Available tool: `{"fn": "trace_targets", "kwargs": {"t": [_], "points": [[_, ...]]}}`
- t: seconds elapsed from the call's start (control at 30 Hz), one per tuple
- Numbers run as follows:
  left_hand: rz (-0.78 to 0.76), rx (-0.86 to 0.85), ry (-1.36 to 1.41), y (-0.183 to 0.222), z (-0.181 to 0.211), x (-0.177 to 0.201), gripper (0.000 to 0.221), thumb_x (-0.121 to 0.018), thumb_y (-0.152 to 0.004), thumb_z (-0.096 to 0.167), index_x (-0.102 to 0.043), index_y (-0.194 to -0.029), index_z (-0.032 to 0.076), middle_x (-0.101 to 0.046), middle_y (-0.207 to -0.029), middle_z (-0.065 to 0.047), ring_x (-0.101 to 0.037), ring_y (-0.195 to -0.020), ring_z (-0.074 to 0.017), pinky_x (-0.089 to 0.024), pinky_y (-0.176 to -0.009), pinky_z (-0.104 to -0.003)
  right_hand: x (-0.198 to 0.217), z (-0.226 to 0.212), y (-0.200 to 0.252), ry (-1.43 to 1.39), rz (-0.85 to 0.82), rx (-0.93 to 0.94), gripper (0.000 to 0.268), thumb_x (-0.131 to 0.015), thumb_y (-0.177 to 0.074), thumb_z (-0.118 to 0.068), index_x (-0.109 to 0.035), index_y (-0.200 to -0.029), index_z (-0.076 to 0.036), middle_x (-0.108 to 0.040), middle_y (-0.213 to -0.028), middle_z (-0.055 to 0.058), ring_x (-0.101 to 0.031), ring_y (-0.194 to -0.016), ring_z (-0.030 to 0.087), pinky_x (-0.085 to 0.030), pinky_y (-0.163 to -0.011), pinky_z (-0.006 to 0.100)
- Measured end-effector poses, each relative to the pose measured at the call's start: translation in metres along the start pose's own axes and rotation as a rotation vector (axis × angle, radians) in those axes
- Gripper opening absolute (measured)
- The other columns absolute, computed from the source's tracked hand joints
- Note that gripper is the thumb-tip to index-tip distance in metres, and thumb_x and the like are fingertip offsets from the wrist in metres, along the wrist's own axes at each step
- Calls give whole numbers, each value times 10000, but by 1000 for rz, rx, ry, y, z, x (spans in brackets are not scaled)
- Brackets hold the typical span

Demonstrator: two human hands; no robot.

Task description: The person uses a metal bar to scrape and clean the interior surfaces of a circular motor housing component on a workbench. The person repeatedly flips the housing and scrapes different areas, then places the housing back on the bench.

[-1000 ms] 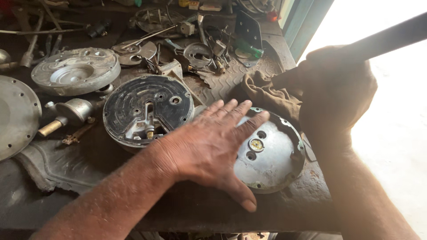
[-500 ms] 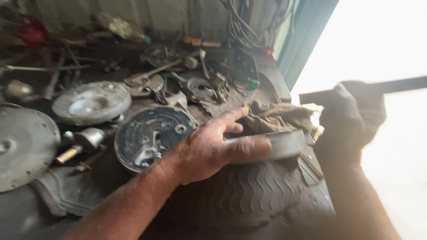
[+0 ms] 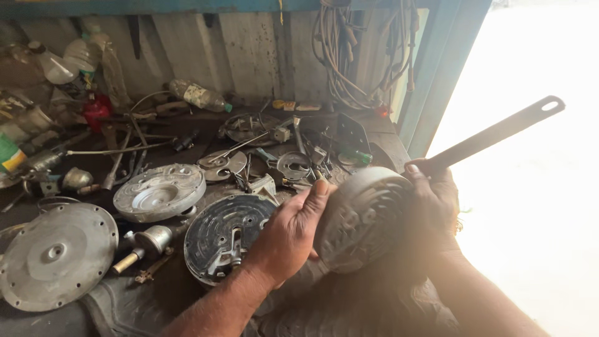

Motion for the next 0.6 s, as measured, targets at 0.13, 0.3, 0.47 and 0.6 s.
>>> {"fn": "trace_targets", "kwargs": {"t": [0.13,0.3,0.47,0.6], "points": [[118,-482,-240,-2,1,4,646,-505,-1016,535,-575,-1380,6,-794,-973,-86,-759,-891,-123,-593,-764,-291,-1,1,2,0,-18,-38,255,-559,-1003,-215,-635,-1194,-65,-671,-1009,76,-633,-894,147,-509,-759,302],[78,-260,94,-17,-13,8,476,-562,-988,397,-718,-1138,-28,-782,-919,-75,-682,-793,-133,-580,-708,-294,-4,2,4,-119,-157,-110,270,-534,-1002,-181,-607,-1239,-75,-687,-978,98,-653,-783,172,-543,-651,316],[23,-208,275,-25,-25,32,407,-579,-988,316,-723,-1112,-44,-763,-964,-68,-680,-872,-122,-555,-806,-271,-9,2,8,-268,-241,-163,272,-545,-1008,-147,-605,-1248,-35,-714,-894,157,-662,-683,194,-540,-572,311],[33,-118,256,-30,-31,36,424,-569,-995,343,-719,-1116,-36,-752,-954,-51,-661,-869,-110,-552,-807,-267,-8,-2,10,-225,-282,-166,272,-550,-1016,-147,-583,-1256,-25,-726,-909,164,-647,-678,188,-529,-540,304]]}}
Point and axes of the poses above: each hand's wrist, its own y-axis away from the middle knuckle, its own x-axis out of the back of the hand, z = x × y, the point moved 2 cm from there along -y, towards the middle knuckle
